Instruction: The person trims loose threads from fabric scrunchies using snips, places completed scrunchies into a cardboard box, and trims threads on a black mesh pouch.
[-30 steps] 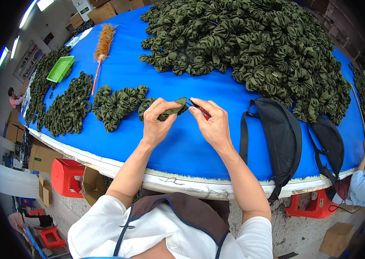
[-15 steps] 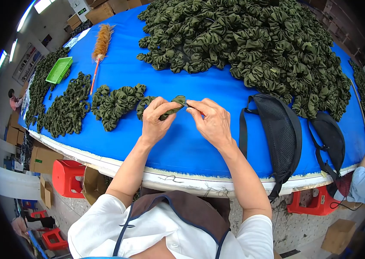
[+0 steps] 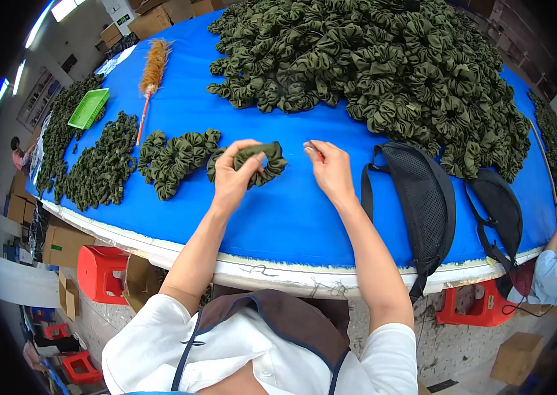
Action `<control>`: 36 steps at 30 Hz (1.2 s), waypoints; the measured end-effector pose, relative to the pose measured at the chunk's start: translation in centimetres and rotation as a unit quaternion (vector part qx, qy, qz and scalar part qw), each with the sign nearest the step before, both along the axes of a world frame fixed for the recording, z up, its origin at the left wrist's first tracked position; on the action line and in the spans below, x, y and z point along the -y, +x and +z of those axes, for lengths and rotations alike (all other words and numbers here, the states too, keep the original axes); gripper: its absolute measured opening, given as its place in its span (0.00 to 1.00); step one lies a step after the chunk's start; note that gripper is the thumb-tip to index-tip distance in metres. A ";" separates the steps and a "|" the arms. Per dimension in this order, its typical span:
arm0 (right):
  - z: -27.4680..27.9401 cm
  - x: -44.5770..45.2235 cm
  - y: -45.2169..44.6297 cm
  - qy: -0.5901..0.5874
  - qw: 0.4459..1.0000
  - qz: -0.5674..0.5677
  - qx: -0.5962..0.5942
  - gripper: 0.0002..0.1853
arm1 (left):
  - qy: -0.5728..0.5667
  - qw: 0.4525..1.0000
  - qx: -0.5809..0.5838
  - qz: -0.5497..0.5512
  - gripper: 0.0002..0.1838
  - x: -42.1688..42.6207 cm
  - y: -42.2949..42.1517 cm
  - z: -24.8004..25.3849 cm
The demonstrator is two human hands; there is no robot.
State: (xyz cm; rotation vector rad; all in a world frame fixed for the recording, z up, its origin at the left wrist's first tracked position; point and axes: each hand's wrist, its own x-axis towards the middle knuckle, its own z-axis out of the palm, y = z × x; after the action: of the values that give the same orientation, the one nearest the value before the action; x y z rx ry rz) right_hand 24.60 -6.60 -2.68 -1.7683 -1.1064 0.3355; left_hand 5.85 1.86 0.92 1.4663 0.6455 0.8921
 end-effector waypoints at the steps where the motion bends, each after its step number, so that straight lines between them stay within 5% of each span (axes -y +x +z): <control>1: -1.2 -0.5 0.4 0.046 0.990 0.034 0.127 0.10 | 0.000 1.000 0.001 -0.001 0.11 -0.2 0.1 -0.2; 2: -2.2 -1.1 0.8 0.093 0.961 0.069 0.253 0.10 | -0.028 0.998 0.048 -0.008 0.11 -0.8 0.3 -0.9; 6: -2.4 -1.0 -1.4 0.153 0.891 0.268 0.332 0.09 | -0.103 0.976 0.192 -0.021 0.14 -3.4 0.1 -2.7; 8: -0.5 -0.1 -2.2 0.059 0.967 0.248 0.029 0.08 | -0.147 0.962 0.228 -0.033 0.17 -3.8 -0.1 -2.8; 10: 0.7 1.0 -2.7 -0.048 0.940 0.193 -0.279 0.07 | -0.198 0.943 0.261 -0.050 0.20 -3.7 0.0 -3.1; 13: 0.1 0.8 -3.2 -0.010 0.918 0.138 -0.372 0.07 | -0.243 0.921 0.293 -0.083 0.22 -2.4 0.7 -3.1; 16: -0.2 0.3 -3.7 0.025 0.882 0.091 -0.462 0.07 | -0.145 0.976 0.159 -0.035 0.25 0.2 2.1 -4.7; 18: 0.1 0.5 -3.9 0.071 0.822 0.106 -0.555 0.06 | -0.113 0.983 0.136 -0.041 0.26 0.8 2.5 -5.4; 21: 1.1 0.9 -3.6 0.126 0.714 0.126 -0.678 0.06 | -0.218 0.955 0.197 -0.039 0.25 1.0 2.2 -3.8; 25: 2.6 1.9 -2.8 0.155 0.591 0.209 -0.763 0.06 | -0.333 0.879 0.300 -0.166 0.23 -2.3 0.0 -2.5; 30: 2.4 1.9 -2.6 0.134 0.706 0.247 -0.650 0.07 | -0.316 0.901 0.218 -0.200 0.20 -2.5 -0.6 -2.6; 32: 2.7 1.8 -4.0 0.088 0.781 0.190 -0.589 0.08 | -0.152 0.973 0.104 -0.136 0.13 -0.5 -0.5 -0.7; 36: 2.8 1.6 -5.5 -0.005 0.808 0.204 -0.553 0.07 | -0.071 0.995 -0.006 -0.074 0.08 0.4 -1.0 0.7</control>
State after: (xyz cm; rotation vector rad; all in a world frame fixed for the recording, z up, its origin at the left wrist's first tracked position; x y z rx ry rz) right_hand 19.14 -8.22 0.09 -0.9711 -0.5613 1.4204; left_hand 4.84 1.51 1.60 1.3738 0.5891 0.7074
